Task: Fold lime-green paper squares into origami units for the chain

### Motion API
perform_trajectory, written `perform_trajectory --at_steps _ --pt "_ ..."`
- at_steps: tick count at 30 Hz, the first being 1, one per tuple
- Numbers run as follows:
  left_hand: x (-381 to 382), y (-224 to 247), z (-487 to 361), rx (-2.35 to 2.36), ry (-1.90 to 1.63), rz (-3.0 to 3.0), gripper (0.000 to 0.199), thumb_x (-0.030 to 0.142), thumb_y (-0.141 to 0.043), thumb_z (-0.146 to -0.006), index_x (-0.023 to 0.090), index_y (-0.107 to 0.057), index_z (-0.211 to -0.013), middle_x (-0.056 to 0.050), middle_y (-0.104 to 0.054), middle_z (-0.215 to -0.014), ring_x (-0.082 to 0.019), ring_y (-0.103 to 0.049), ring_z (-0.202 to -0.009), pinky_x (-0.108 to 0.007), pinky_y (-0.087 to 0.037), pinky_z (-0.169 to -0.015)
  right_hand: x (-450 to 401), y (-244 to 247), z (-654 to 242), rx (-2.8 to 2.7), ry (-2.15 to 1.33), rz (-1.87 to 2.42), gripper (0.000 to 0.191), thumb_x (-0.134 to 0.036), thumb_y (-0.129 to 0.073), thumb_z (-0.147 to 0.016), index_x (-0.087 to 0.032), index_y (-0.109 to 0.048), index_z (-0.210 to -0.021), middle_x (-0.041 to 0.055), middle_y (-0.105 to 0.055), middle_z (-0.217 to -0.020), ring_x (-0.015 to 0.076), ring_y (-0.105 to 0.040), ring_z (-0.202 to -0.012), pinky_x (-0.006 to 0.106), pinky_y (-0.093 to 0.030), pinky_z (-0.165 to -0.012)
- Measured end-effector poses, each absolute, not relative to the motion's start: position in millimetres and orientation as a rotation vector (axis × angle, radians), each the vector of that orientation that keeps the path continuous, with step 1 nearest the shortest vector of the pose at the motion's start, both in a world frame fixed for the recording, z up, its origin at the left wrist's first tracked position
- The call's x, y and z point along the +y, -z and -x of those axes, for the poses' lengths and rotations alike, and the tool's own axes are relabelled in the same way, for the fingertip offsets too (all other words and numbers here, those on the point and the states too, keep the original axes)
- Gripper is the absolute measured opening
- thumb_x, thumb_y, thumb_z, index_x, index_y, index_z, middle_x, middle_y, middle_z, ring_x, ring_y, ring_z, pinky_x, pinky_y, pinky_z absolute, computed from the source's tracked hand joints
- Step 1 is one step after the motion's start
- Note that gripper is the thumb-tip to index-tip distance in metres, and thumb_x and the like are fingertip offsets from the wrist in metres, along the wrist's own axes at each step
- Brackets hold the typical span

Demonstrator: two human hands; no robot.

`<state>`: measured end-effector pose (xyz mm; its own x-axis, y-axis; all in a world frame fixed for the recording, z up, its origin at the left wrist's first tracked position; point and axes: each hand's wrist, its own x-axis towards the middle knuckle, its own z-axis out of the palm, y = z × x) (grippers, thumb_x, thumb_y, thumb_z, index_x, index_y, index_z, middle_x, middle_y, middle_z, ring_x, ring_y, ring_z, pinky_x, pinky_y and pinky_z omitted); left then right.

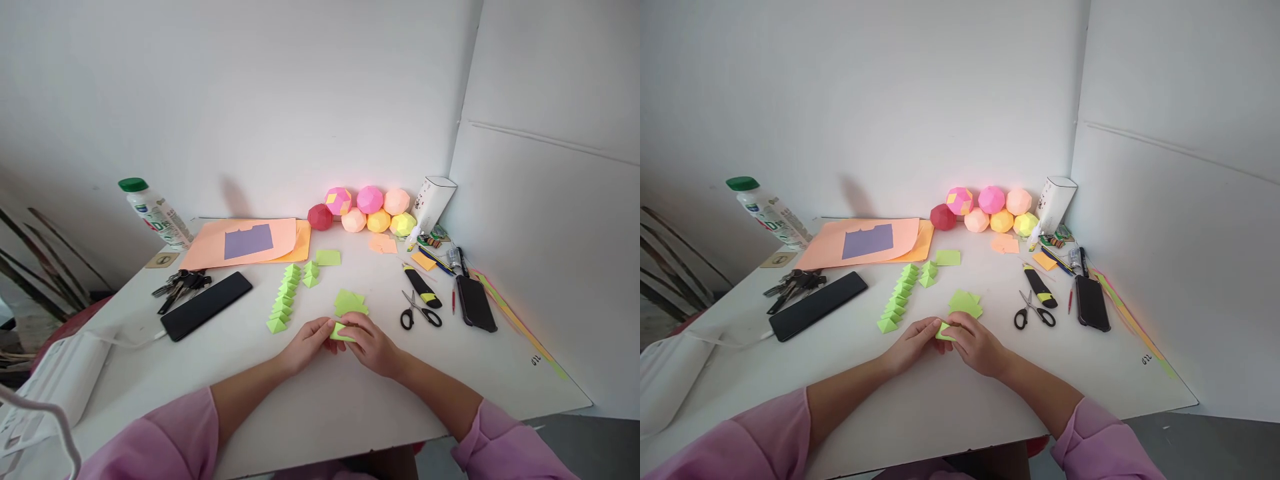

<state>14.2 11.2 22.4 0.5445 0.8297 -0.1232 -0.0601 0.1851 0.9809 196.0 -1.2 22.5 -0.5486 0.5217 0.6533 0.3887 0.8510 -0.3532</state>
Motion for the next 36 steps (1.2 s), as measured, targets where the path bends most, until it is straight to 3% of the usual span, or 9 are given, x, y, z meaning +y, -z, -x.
perform_trajectory --at_steps 4,10,15,20,25,28,31,33,36 --pt "12 -21 -14 0.774 -0.760 -1.159 0.042 0.050 -0.039 -0.086 0.014 -0.059 -0.076 -0.005 -0.064 -0.064 -0.015 -0.056 -0.059 -0.029 -0.043 -0.064 1 -23 -198 -2.193 -0.223 0.638 0.020 -0.007 -0.039 -0.086 -0.019 -0.054 -0.091 0.0109 -0.056 -0.100 0.0168 -0.054 -0.101 0.033 -0.051 -0.084" --pt "15 -12 -15 0.807 -0.838 -1.074 0.037 0.041 -0.064 -0.072 0.015 -0.057 -0.097 0.002 -0.059 -0.060 -0.012 -0.054 -0.055 -0.025 -0.041 -0.058 4 -27 -197 -2.247 -0.165 0.558 0.021 -0.005 -0.042 -0.085 -0.019 -0.055 -0.094 0.0062 -0.066 -0.095 0.0129 -0.061 -0.091 0.040 -0.043 -0.096" --pt "16 -10 -17 0.883 -0.965 -0.973 0.041 0.040 -0.063 -0.073 0.016 -0.053 -0.103 0.008 -0.049 -0.050 -0.008 -0.047 -0.046 -0.021 -0.038 -0.051 7 -33 -200 -2.202 -0.037 0.626 0.020 -0.006 -0.047 -0.083 -0.018 -0.059 -0.093 0.0058 -0.066 -0.083 0.0182 -0.058 -0.092 0.042 -0.047 -0.086" --pt "17 -12 -19 0.857 -1.028 -0.928 0.039 0.038 -0.072 -0.064 0.016 -0.055 -0.092 0.005 -0.059 -0.058 -0.009 -0.051 -0.049 -0.023 -0.042 -0.052 10 -33 -203 -2.165 -0.163 0.626 0.025 -0.003 -0.044 -0.079 -0.020 -0.061 -0.073 0.0049 -0.065 -0.081 0.0203 -0.054 -0.092 0.039 -0.048 -0.077" --pt "17 -6 -19 0.839 -1.033 -0.936 0.032 0.035 -0.074 -0.063 0.015 -0.057 -0.082 0.002 -0.062 -0.062 -0.010 -0.054 -0.054 -0.022 -0.042 -0.051 6 -35 -202 -1.893 -0.531 0.850 0.019 -0.013 -0.045 -0.081 -0.019 -0.059 -0.094 0.0072 -0.058 -0.084 0.0175 -0.054 -0.080 0.033 -0.048 -0.068" --pt "17 -1 -19 0.827 -0.989 -0.961 0.029 0.037 -0.072 -0.065 0.015 -0.057 -0.077 0.001 -0.063 -0.062 -0.010 -0.054 -0.054 -0.022 -0.041 -0.050 5 -34 -202 -1.850 -0.921 0.990 0.029 -0.025 -0.054 -0.080 -0.018 -0.052 -0.109 0.0051 -0.058 -0.087 0.0147 -0.055 -0.075 0.029 -0.048 -0.068" --pt "16 0 -19 0.825 -0.947 -0.979 0.031 0.041 -0.071 -0.065 0.015 -0.055 -0.073 0.002 -0.062 -0.060 -0.010 -0.054 -0.053 -0.023 -0.041 -0.051 6 -27 -202 -1.857 -1.169 1.111 0.017 -0.032 -0.057 -0.079 -0.015 -0.058 -0.079 -0.0006 -0.055 -0.066 0.0103 -0.050 -0.058 0.023 -0.043 -0.054" --pt "14 -2 -19 0.842 -0.926 -1.010 0.032 0.044 -0.068 -0.067 0.016 -0.054 -0.069 0.003 -0.060 -0.057 -0.010 -0.053 -0.052 -0.022 -0.041 -0.051 7 -23 -202 -1.822 -1.162 1.190 0.028 -0.034 -0.058 -0.078 -0.015 -0.051 -0.058 -0.0042 -0.045 -0.051 0.0078 -0.043 -0.046 0.021 -0.036 -0.044" --pt "13 -7 -18 0.907 -0.903 -1.089 0.038 0.052 -0.057 -0.074 0.016 -0.051 -0.063 0.003 -0.055 -0.047 -0.009 -0.049 -0.044 -0.022 -0.040 -0.048 8 -24 -204 -1.681 -1.152 1.226 0.025 -0.034 -0.056 -0.080 -0.016 -0.055 -0.063 -0.0068 -0.040 -0.043 0.0069 -0.039 -0.036 0.021 -0.033 -0.038"
